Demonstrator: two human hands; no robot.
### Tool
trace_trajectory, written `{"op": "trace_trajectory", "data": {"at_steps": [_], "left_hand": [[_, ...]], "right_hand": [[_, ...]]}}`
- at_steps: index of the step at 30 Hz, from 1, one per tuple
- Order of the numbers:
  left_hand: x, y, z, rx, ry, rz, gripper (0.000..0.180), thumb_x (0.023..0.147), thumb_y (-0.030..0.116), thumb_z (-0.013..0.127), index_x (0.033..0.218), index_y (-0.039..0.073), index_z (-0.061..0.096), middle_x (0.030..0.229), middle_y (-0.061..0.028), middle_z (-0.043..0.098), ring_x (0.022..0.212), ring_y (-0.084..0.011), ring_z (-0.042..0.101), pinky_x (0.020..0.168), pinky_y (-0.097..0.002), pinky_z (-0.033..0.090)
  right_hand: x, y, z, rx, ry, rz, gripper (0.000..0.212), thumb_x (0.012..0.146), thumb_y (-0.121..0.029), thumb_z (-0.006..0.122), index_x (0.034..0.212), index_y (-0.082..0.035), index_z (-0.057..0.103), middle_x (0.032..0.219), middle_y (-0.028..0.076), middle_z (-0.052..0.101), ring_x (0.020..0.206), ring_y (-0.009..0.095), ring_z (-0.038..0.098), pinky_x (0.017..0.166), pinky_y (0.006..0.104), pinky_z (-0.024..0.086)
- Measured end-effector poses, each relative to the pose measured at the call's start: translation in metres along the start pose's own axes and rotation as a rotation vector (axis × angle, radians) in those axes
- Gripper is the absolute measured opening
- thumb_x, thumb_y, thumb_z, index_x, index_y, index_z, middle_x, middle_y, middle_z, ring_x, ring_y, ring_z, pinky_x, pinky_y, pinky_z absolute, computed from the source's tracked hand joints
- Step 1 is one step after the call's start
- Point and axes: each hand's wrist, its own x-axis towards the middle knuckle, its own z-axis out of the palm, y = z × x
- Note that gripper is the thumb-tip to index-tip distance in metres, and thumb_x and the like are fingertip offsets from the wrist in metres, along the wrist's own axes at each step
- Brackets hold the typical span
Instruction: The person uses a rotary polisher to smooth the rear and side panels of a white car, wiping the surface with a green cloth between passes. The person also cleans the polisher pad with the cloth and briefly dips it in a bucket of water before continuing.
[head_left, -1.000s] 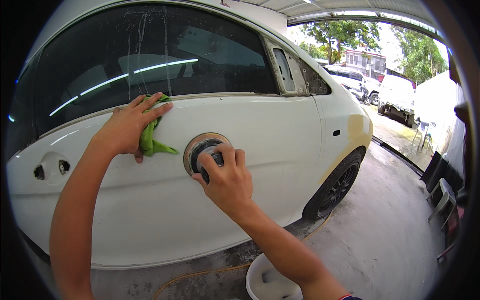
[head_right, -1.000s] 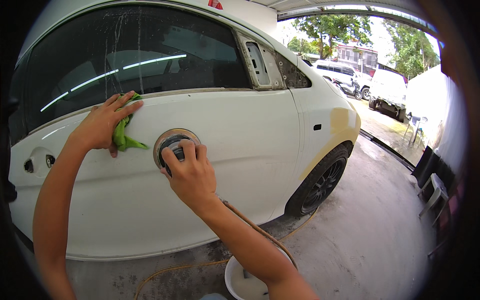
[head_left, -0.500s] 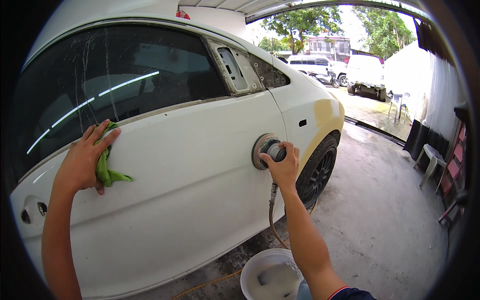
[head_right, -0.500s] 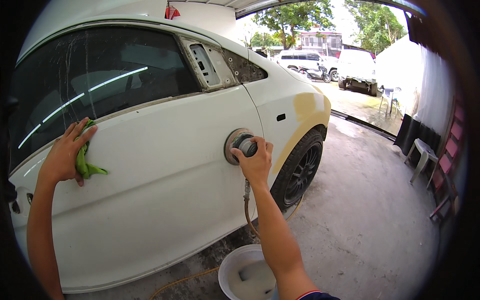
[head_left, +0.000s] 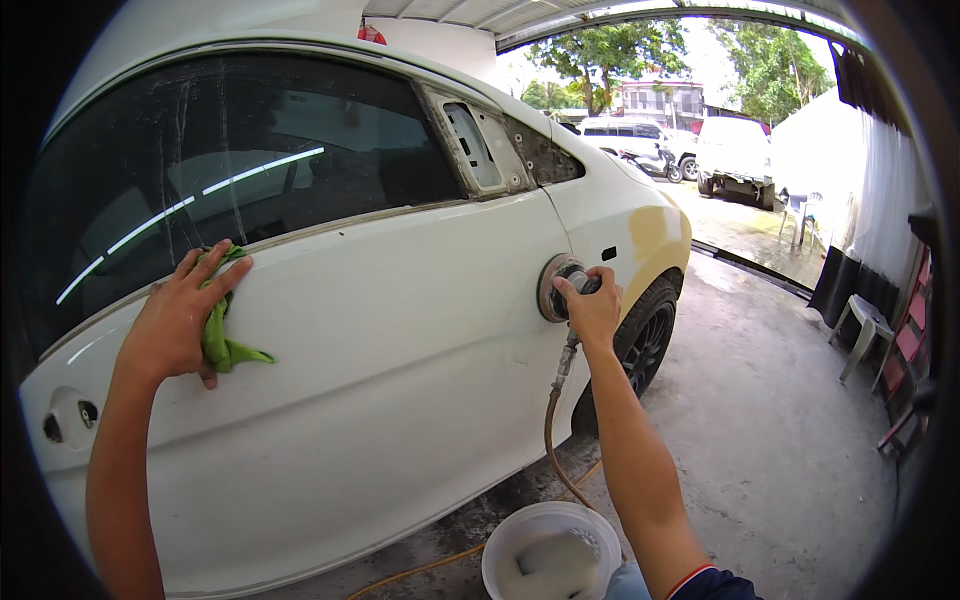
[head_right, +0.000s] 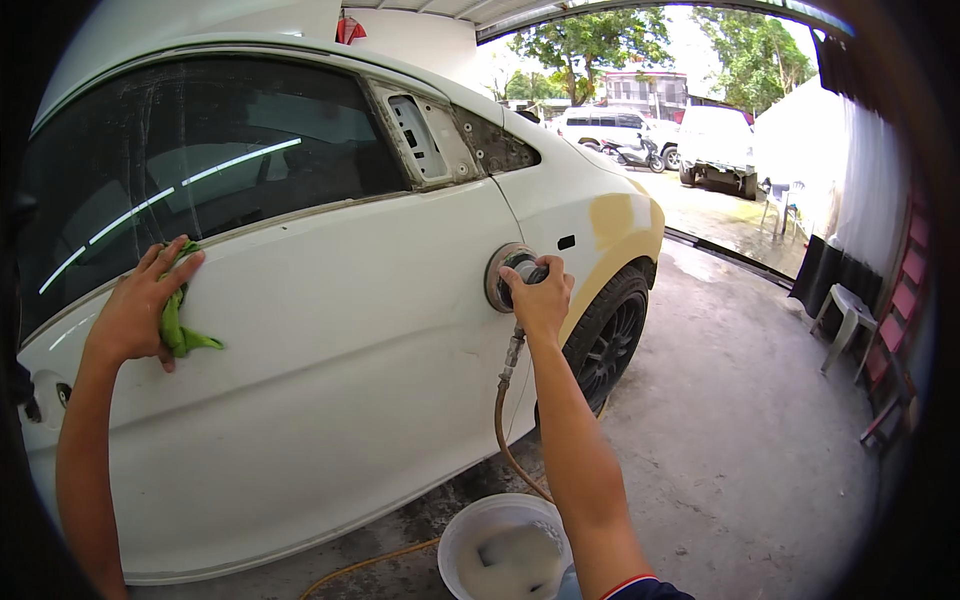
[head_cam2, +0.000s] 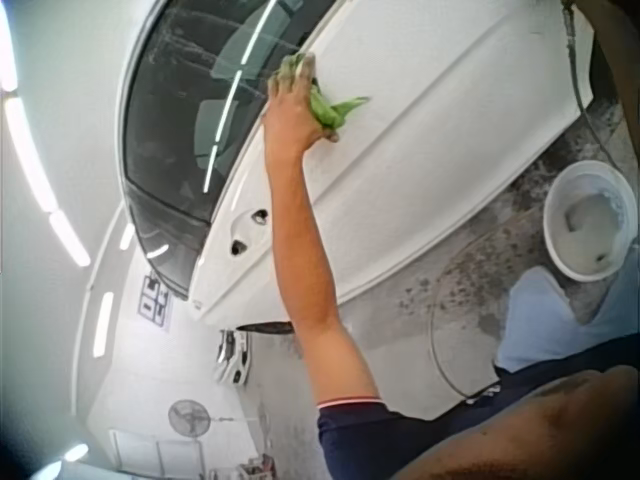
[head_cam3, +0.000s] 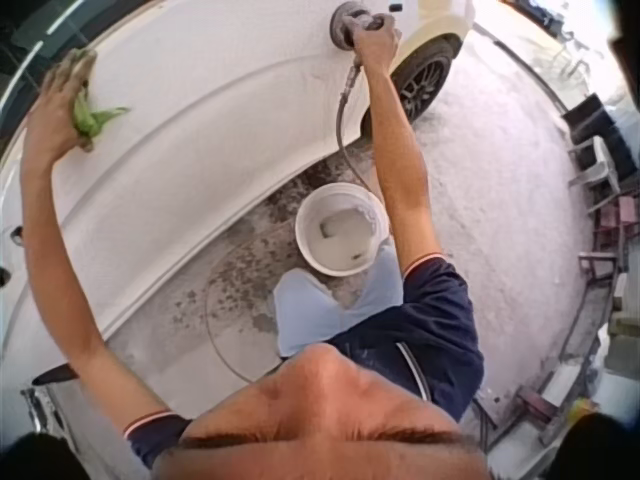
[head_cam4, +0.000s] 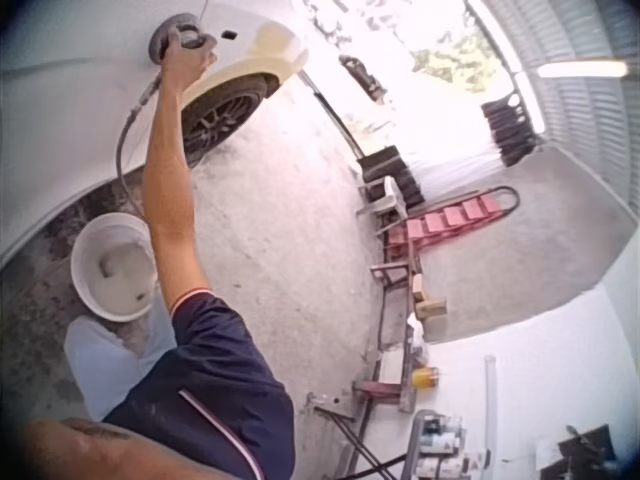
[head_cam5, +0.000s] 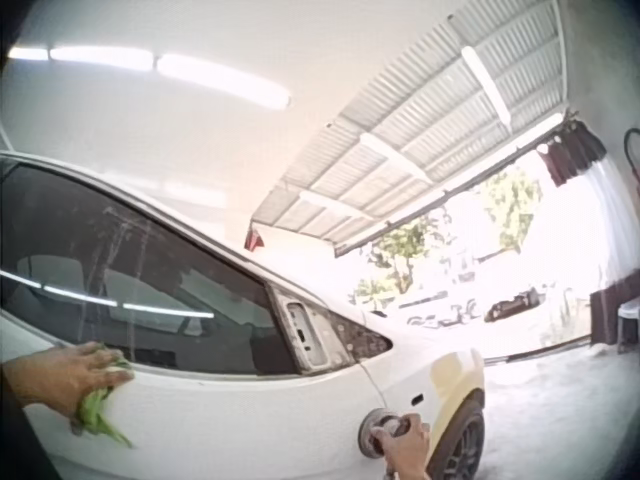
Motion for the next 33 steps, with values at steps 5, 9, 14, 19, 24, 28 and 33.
{"op": "trace_trajectory", "data": {"at_steps": [5, 9, 14, 19, 24, 28, 33], "left_hand": [[-0.001, 0.0, 0.003, 0.031, -0.007, -0.046, 0.159, 0.029, 0.014, 0.107, 0.167, 0.042, 0.033, 0.179, 0.0048, 0.022, 0.164, -0.0308, 0.025, 0.129, -0.0593, 0.038], [0.0, 0.001, 0.0, 0.003, -0.032, -0.031, 0.158, 0.03, 0.016, 0.108, 0.167, 0.043, 0.032, 0.179, 0.0047, 0.021, 0.164, -0.0305, 0.024, 0.129, -0.0623, 0.037], [0.001, 0.002, -0.003, 0.05, -0.079, -0.056, 0.159, 0.028, 0.022, 0.108, 0.167, 0.038, 0.033, 0.179, 0.0034, 0.021, 0.164, -0.0326, 0.023, 0.13, -0.0658, 0.032], [0.003, 0.008, 0.001, -0.025, -0.028, -0.066, 0.157, 0.031, 0.027, 0.109, 0.167, 0.043, 0.031, 0.179, 0.0045, 0.021, 0.165, -0.0314, 0.02, 0.127, -0.0736, 0.03], [0.004, 0.011, 0.001, -0.017, -0.045, -0.102, 0.156, 0.031, 0.028, 0.109, 0.167, 0.042, 0.032, 0.179, 0.0049, 0.022, 0.165, -0.0314, 0.02, 0.128, -0.0731, 0.029], [0.004, 0.014, -0.002, -0.009, -0.048, -0.108, 0.157, 0.031, 0.027, 0.109, 0.167, 0.042, 0.033, 0.179, 0.0053, 0.022, 0.165, -0.0309, 0.02, 0.128, -0.0718, 0.03], [0.005, 0.016, -0.001, -0.011, -0.05, -0.123, 0.157, 0.03, 0.028, 0.109, 0.166, 0.043, 0.033, 0.179, 0.0066, 0.022, 0.165, -0.0301, 0.02, 0.129, -0.0716, 0.029]], "right_hand": [[0.006, -0.013, -0.003, -0.069, -0.182, -0.481, 0.061, 0.077, -0.04, 0.095, 0.122, -0.011, 0.064, 0.12, 0.017, 0.057, 0.109, 0.038, 0.065, 0.095, 0.0494, 0.055], [0.03, -0.019, -0.003, -0.05, -0.028, -0.128, 0.063, 0.075, -0.04, 0.095, 0.122, -0.013, 0.064, 0.121, 0.016, 0.058, 0.11, 0.038, 0.065, 0.097, 0.0489, 0.054], [0.076, 0.001, -0.007, -0.155, -0.149, -0.211, 0.065, 0.075, -0.043, 0.094, 0.124, -0.012, 0.064, 0.123, 0.019, 0.06, 0.113, 0.04, 0.065, 0.099, 0.0467, 0.054], [0.119, 0.022, -0.018, -0.219, -0.075, -0.036, 0.065, 0.075, -0.041, 0.095, 0.123, -0.011, 0.063, 0.124, 0.02, 0.06, 0.115, 0.041, 0.065, 0.1, 0.0478, 0.054], [0.128, 0.027, -0.015, -0.266, -0.036, -0.255, 0.066, 0.074, -0.04, 0.096, 0.123, -0.011, 0.063, 0.123, 0.02, 0.059, 0.113, 0.042, 0.065, 0.099, 0.0498, 0.054], [0.148, 0.001, -0.012, -0.202, -0.046, -0.201, 0.065, 0.074, -0.039, 0.096, 0.123, -0.012, 0.063, 0.123, 0.019, 0.06, 0.113, 0.041, 0.066, 0.099, 0.0507, 0.054], [0.15, -0.026, -0.005, -0.257, -0.071, -0.258, 0.067, 0.075, -0.043, 0.095, 0.125, -0.014, 0.062, 0.124, 0.018, 0.06, 0.113, 0.041, 0.067, 0.098, 0.0502, 0.055]]}}
